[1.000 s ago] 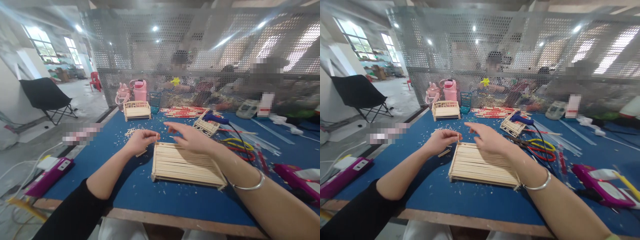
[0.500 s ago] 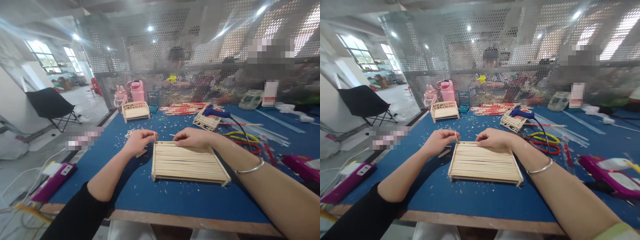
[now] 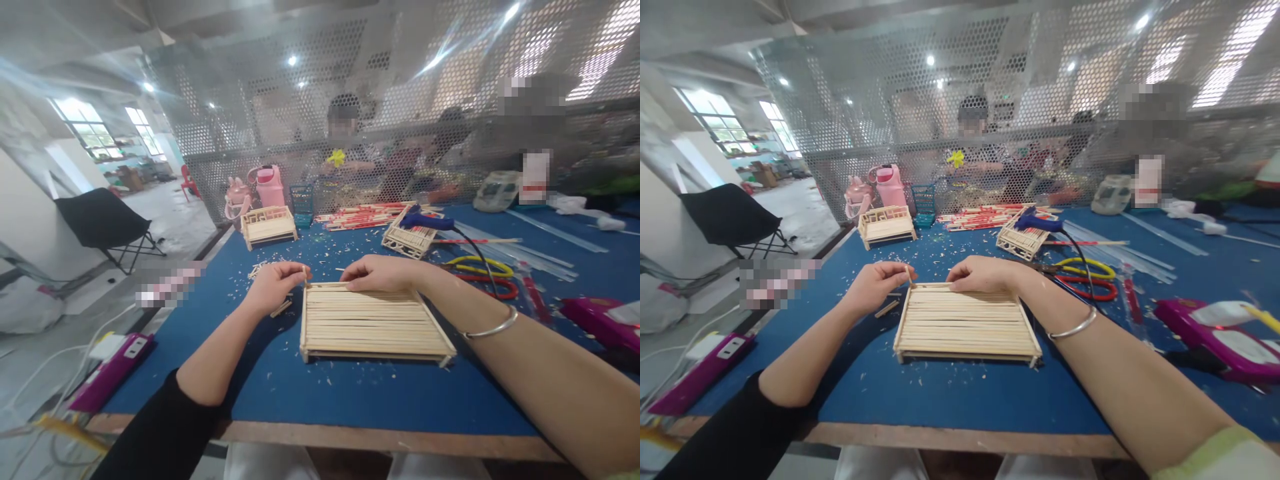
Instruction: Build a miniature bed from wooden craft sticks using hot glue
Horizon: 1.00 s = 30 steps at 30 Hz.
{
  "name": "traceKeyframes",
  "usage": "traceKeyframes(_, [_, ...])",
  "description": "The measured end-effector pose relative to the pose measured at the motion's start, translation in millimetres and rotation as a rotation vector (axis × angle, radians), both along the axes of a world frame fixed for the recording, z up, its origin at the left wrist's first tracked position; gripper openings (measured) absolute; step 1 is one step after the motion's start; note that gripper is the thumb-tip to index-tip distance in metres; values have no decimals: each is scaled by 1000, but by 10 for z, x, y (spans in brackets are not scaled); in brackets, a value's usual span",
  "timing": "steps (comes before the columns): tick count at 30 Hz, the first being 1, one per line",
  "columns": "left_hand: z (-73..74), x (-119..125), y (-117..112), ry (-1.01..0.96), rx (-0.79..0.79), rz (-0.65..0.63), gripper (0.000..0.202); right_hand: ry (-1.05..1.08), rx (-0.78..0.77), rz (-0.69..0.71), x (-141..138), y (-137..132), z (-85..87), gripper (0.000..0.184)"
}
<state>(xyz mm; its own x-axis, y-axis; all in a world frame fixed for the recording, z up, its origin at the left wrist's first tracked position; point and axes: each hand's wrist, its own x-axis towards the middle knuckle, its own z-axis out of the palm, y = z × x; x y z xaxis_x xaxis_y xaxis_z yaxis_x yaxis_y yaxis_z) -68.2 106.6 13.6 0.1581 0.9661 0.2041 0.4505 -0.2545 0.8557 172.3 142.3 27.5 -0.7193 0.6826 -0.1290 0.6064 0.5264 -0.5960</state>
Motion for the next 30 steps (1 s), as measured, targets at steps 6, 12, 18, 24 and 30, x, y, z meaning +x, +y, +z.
traceKeyframes(6, [-6, -14, 9, 0, 11, -12, 31, 107, 198, -87, -66, -95, 142, 49])
traceKeyframes(12, [-2, -23, 15, 20, 30, -25, 32, 71, 397, 59, -279, -413, 251, 54])
traceKeyframes(18, [6, -32, 0, 69, 51, -48, 32, 2, 429, 76, -352, -445, 197, 52])
traceKeyframes(24, [3, -33, 8, 70, 55, -74, 31, -27, 411, 45, -373, -457, 163, 52])
traceKeyframes(30, [4, -28, 3, 42, 43, -45, 31, 8, 433, 31, -383, -468, 159, 56])
